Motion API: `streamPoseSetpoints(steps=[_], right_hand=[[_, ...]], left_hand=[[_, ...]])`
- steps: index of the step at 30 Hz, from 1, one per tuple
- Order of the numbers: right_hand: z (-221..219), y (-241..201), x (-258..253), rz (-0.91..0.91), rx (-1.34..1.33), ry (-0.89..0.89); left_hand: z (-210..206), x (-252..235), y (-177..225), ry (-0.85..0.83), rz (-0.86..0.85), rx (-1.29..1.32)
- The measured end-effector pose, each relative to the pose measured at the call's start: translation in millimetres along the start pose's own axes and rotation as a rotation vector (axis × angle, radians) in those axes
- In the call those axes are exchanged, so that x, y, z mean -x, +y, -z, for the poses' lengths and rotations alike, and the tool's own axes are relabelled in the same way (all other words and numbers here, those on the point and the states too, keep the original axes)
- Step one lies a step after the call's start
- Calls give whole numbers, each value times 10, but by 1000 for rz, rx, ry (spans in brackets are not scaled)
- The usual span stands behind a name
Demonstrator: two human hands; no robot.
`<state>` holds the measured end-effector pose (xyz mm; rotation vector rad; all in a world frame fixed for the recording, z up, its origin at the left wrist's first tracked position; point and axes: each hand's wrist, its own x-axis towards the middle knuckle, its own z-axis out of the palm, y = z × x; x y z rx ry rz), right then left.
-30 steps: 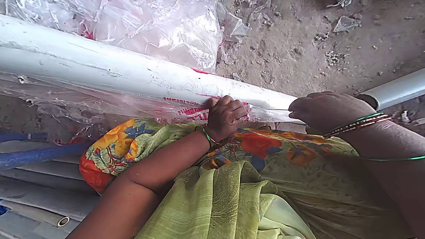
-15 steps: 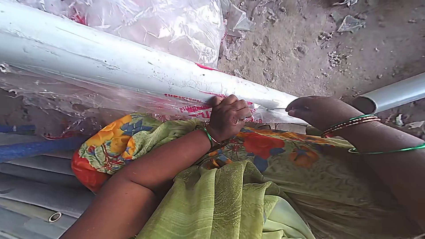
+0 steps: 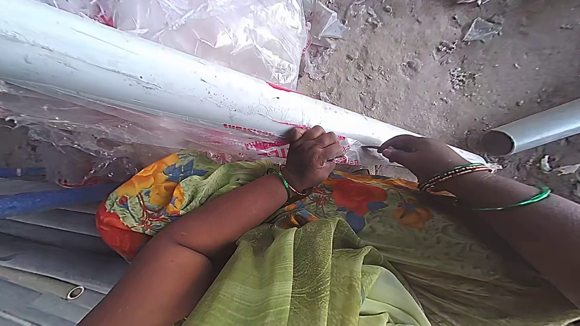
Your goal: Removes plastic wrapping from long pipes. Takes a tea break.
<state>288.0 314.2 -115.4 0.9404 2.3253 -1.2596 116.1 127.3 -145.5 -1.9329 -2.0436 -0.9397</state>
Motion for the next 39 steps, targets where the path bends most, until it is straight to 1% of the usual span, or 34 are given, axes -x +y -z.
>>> streamPoseSetpoints(steps=[7, 10, 20, 23, 26, 30, 33, 35, 39], right_hand=[[41, -61, 11, -16, 2, -18], [44, -52, 12, 9, 7, -7], [-4, -81, 1, 0, -23, 7], [59, -108, -2, 21, 58, -28], [229, -126, -7, 101, 228, -99], [470, -36, 45, 89, 325, -111], [476, -7, 67, 93, 322, -131], [437, 61, 26, 117, 350, -110], [406, 42, -3, 116, 380, -78]], left_hand=[[7, -24, -1, -7, 1, -2], [0, -25, -12, 4, -6, -4], [-10, -26, -21, 14, -15, -8], [-10, -18, -19, 1, -9, -13], [1, 4, -22, -7, -9, -23], [-1, 21, -23, 6, -25, -14], [-2, 13, -26, 0, -26, -8], [-11, 6, -30, 2, -27, -12], [-10, 7, -26, 6, -25, -22]])
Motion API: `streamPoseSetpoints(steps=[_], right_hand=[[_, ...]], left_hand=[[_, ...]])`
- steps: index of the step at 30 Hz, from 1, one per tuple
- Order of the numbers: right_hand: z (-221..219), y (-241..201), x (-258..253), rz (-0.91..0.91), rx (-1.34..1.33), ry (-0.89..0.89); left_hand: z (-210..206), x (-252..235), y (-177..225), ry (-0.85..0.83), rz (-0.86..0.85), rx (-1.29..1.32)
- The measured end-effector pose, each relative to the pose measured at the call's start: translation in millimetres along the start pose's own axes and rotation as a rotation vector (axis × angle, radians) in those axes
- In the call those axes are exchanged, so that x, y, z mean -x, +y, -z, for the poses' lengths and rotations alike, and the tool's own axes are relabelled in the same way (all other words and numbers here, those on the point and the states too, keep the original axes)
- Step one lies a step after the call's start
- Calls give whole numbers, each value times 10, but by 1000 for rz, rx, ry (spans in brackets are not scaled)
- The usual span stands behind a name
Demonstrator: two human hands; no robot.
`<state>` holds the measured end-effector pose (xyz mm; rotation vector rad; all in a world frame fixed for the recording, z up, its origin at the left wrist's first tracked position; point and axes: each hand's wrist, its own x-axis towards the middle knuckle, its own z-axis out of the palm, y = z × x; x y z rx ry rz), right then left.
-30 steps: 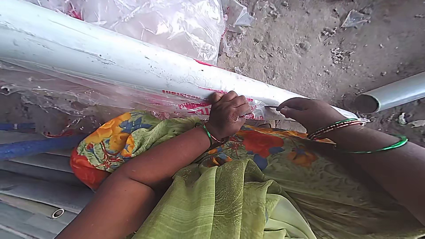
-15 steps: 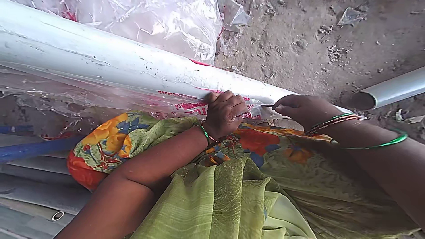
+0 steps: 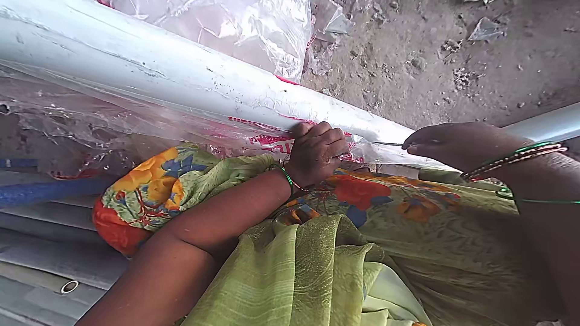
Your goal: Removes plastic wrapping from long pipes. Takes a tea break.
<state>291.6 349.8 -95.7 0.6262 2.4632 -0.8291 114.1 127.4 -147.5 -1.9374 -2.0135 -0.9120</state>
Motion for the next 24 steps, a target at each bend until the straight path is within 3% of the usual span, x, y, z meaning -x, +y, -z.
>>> streamPoseSetpoints(steps=[7, 12, 24], right_hand=[[-9, -90, -50, -5, -16, -44], [-52, -183, -56, -64, -196, -57], [-282, -412, -86, 34, -410, 57]], left_hand=[[4, 18, 9, 3, 1, 15], [7, 8, 18, 12, 10, 22], [-3, -8, 12, 28, -3, 33]])
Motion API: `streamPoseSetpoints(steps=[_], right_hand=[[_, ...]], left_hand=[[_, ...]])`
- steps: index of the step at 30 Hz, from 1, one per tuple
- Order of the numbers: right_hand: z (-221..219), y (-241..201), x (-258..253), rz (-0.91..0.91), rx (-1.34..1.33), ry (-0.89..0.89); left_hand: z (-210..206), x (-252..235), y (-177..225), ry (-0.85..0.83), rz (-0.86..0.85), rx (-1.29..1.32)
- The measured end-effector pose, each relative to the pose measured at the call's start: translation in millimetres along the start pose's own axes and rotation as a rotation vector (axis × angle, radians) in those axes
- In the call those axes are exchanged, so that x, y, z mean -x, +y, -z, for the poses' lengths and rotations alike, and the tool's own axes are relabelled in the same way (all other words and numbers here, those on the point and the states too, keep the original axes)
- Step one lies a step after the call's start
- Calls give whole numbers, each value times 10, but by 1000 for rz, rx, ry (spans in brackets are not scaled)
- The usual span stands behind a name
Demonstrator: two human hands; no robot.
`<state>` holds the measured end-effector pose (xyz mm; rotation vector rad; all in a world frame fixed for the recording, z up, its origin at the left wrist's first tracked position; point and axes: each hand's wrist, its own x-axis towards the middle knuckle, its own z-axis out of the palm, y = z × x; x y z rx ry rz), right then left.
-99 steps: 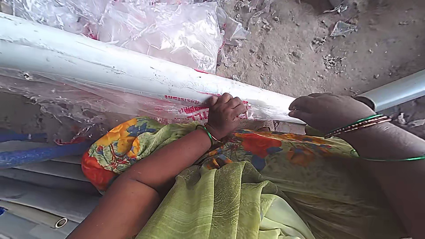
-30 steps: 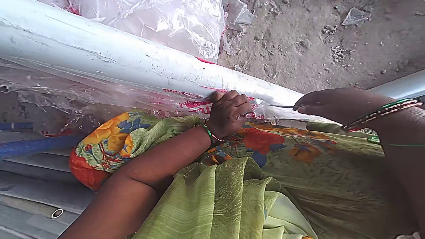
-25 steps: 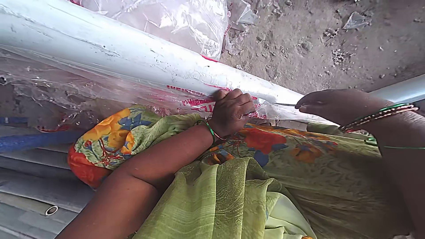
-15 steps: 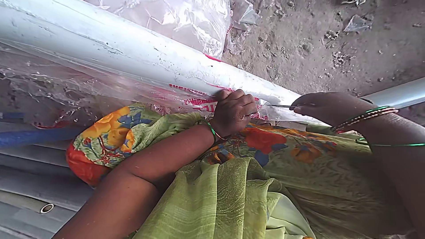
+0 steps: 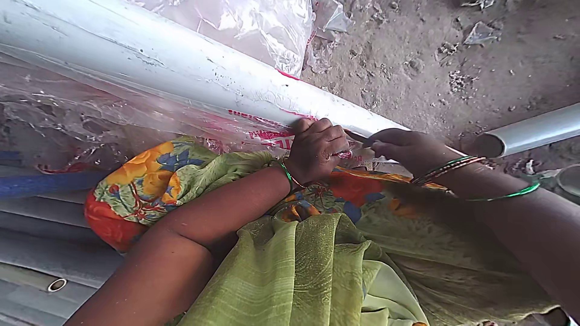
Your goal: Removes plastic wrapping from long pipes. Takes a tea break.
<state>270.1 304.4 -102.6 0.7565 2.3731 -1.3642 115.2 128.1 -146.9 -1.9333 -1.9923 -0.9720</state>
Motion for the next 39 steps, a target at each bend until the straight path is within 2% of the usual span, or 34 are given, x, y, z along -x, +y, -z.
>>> streamPoseSetpoints(steps=[3, 9, 12, 14, 26, 30, 34, 39], right_hand=[[36, -168, -27, -40, -28, 8], [326, -152, -7, -17, 174, -91], [506, 43, 42, -16, 267, 11], [567, 22, 91, -91, 272, -6], [566, 238, 198, -131, 266, -33], [541, 444, 224, -104, 367, -32], [530, 285, 282, -214, 457, -131], [501, 258, 249, -238, 502, -190]], left_hand=[[10, 16, -18, -17, -6, 3], [47, 49, -29, -60, -31, -13], [83, 38, -17, -119, -30, -35], [111, 18, 11, -151, -18, -50], [-101, -86, 267, -286, 28, -350], [-131, -153, 282, -310, 44, -304], [-174, -115, 187, -195, -3, -181], [-163, -96, 128, -186, -19, -46]])
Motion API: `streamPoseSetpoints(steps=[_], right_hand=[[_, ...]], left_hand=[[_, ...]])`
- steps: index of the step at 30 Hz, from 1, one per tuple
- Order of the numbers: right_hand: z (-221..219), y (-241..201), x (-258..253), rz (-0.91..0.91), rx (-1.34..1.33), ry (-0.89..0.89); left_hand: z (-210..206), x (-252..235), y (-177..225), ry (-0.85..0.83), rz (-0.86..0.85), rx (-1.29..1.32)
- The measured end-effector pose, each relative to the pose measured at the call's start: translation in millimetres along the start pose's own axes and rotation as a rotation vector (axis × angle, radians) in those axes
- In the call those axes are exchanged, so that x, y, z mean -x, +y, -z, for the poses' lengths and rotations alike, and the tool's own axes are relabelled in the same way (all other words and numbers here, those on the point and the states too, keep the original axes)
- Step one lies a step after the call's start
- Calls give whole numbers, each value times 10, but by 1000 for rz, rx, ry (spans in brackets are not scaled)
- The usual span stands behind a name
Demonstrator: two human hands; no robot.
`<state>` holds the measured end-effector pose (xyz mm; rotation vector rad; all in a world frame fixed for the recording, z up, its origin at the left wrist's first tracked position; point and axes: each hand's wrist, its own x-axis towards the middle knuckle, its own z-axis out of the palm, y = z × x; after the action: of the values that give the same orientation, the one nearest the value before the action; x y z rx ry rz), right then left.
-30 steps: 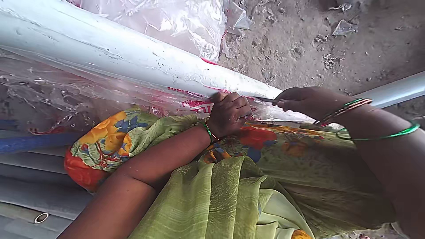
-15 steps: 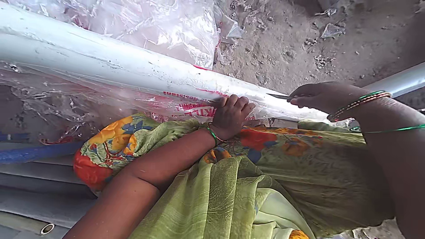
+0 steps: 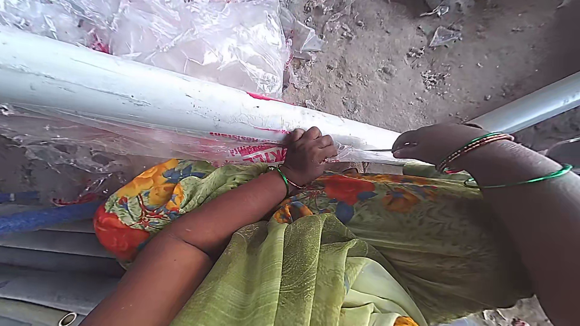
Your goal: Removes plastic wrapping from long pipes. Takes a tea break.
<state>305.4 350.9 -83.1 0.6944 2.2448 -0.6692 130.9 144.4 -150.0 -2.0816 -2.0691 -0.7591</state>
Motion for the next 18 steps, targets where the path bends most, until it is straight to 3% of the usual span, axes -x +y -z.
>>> streamPoseSetpoints(steps=[7, 10, 13, 18], right_hand=[[-49, 12, -85, -16, 80, -44], [-523, 470, -404, 258, 139, 398], [-179, 216, -247, 77, 28, 53], [-208, 200, -281, 55, -38, -12]], left_hand=[[36, 38, 8, -45, 1, 94], [26, 47, -4, -48, -6, 104], [26, 53, 0, -55, -5, 115], [32, 62, 15, -36, -16, 92]])
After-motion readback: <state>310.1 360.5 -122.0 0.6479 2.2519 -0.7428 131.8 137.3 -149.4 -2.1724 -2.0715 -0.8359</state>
